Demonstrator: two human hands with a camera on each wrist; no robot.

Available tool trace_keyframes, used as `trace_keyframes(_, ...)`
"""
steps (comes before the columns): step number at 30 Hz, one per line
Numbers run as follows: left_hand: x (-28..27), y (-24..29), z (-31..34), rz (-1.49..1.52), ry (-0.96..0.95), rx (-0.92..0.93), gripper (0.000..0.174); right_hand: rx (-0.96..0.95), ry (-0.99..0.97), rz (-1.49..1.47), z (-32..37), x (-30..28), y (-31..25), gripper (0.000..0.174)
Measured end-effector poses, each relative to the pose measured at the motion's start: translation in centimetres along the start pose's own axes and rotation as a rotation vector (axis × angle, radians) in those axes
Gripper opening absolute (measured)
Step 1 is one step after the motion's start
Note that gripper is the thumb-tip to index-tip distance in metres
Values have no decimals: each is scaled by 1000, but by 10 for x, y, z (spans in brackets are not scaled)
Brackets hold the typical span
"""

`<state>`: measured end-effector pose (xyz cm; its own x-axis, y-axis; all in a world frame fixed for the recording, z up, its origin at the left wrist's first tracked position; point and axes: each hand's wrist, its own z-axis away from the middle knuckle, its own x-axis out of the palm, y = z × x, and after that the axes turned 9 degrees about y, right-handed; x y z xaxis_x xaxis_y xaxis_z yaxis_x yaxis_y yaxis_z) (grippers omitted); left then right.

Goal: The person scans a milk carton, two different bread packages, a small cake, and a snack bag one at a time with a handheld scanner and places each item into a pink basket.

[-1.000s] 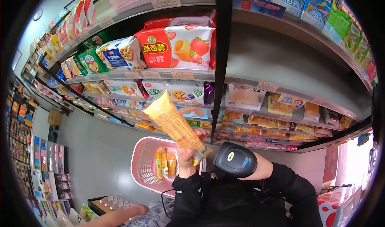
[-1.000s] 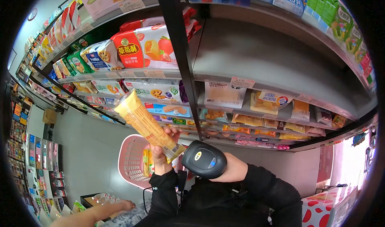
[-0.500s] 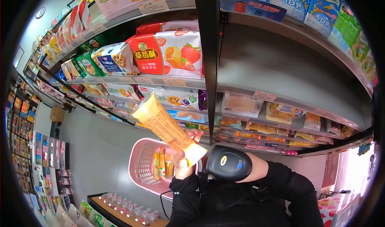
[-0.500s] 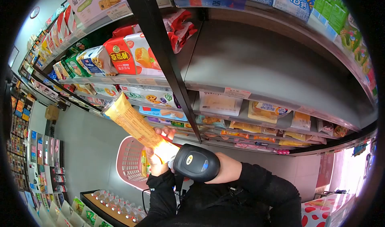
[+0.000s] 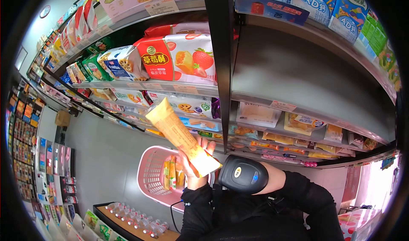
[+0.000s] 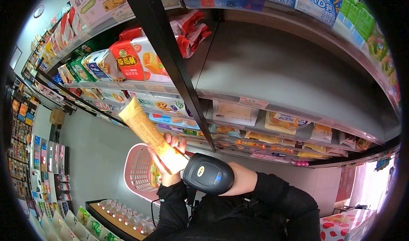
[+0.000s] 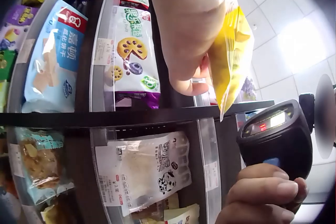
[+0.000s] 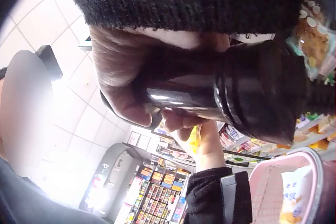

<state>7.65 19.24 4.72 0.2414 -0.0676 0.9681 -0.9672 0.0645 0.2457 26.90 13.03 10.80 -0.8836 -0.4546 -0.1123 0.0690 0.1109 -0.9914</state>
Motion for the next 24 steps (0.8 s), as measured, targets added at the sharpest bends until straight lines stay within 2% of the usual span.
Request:
trace_keyframes(1, 0, 1, 0, -1, 1, 0, 45, 4, -1, 4, 0, 0, 0, 45)
trace_keyframes(3, -1, 5, -1, -358, 70, 56, 43, 8, -6, 4, -1, -1, -1, 45)
trace_keyframes(4, -2, 7, -1, -361, 71, 59, 43, 14, -28, 50, -2, -1, -1, 45)
trace_keyframes(6, -5, 11, 0, -436, 222, -65, 46, 18, -50, 96, -2, -2, -1, 45)
trace_keyframes(7, -12, 14, -1, -341, 209, -146, 45, 21, -28, 89, -2, -2, -1, 45)
trace_keyframes(11, -2, 15, 9, -112, 163, -196, 55, 13, 10, 61, -1, -2, 2, 44)
trace_keyframes(13, -4, 13, 11, -318, 110, -87, 59, 18, 2, 61, 0, -2, 2, 44)
trace_keyframes(14, -3, 13, 11, -318, 110, -86, 59, 21, -4, 64, 1, -2, 3, 44)
trace_keyframes(16, 0, 12, 12, -532, 234, -35, 56, 29, -16, 68, 1, -2, 3, 45)
trace_keyframes(19, 9, 11, 15, -645, 322, 63, 46, 33, -27, 69, 0, 1, 4, 46)
trace_keyframes(24, 9, 10, 16, -727, 291, 228, 41, 19, -28, 73, 0, 5, 2, 46)
